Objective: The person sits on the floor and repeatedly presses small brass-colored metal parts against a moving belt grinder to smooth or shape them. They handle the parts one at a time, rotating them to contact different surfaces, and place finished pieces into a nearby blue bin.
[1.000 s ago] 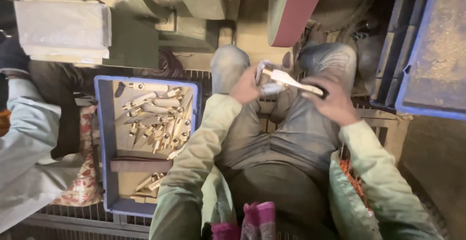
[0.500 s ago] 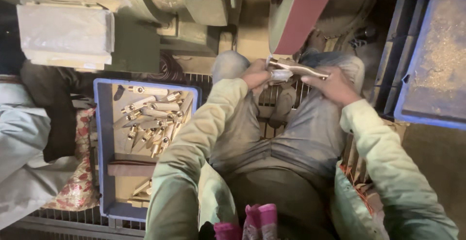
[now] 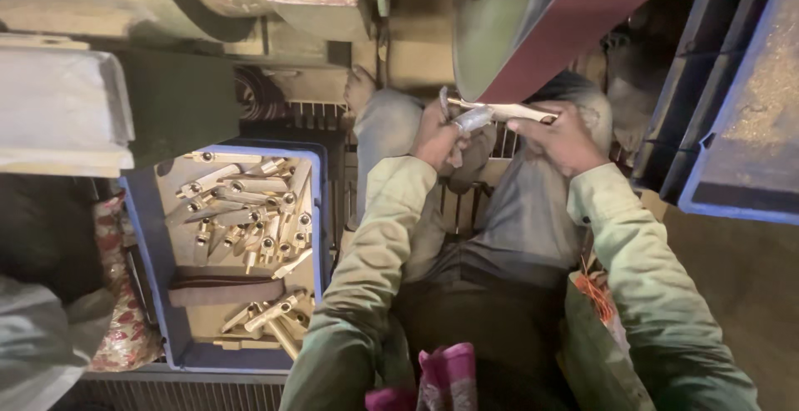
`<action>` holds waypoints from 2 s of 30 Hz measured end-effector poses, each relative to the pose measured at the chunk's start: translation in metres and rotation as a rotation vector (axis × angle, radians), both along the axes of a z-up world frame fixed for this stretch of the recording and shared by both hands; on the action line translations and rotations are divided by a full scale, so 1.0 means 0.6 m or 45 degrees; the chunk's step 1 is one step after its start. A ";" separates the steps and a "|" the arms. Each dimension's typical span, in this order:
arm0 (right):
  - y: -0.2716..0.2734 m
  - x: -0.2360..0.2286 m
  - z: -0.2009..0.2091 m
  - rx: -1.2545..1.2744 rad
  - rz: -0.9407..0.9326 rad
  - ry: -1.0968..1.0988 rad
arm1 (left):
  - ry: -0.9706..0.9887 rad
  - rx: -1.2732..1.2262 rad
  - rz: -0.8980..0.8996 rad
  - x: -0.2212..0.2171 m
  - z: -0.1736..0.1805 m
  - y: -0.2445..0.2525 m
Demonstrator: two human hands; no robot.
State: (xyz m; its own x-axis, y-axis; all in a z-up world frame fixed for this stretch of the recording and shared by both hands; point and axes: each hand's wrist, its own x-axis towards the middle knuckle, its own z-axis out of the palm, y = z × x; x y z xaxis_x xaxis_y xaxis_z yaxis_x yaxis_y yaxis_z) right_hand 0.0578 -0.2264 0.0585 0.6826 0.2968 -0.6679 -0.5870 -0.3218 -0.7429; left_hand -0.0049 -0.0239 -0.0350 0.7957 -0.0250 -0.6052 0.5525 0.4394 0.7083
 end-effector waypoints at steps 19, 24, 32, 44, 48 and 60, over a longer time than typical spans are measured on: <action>0.012 0.005 -0.003 0.141 -0.025 0.046 | -0.003 -0.099 0.024 -0.014 -0.013 0.008; -0.012 0.001 0.000 0.117 -0.007 0.018 | -0.094 0.039 -0.040 0.001 -0.005 -0.002; -0.071 -0.059 0.045 0.038 0.549 -0.265 | -0.671 0.403 -0.574 -0.081 0.149 0.073; 0.087 -0.031 -0.111 0.220 0.237 -0.343 | -0.801 0.952 -0.399 -0.051 0.139 0.174; 0.103 -0.028 -0.116 0.168 0.148 -0.120 | -0.594 0.848 -0.370 -0.047 0.126 0.163; 0.075 -0.010 -0.104 0.184 0.002 -0.207 | -0.498 0.770 -0.410 -0.010 0.133 0.119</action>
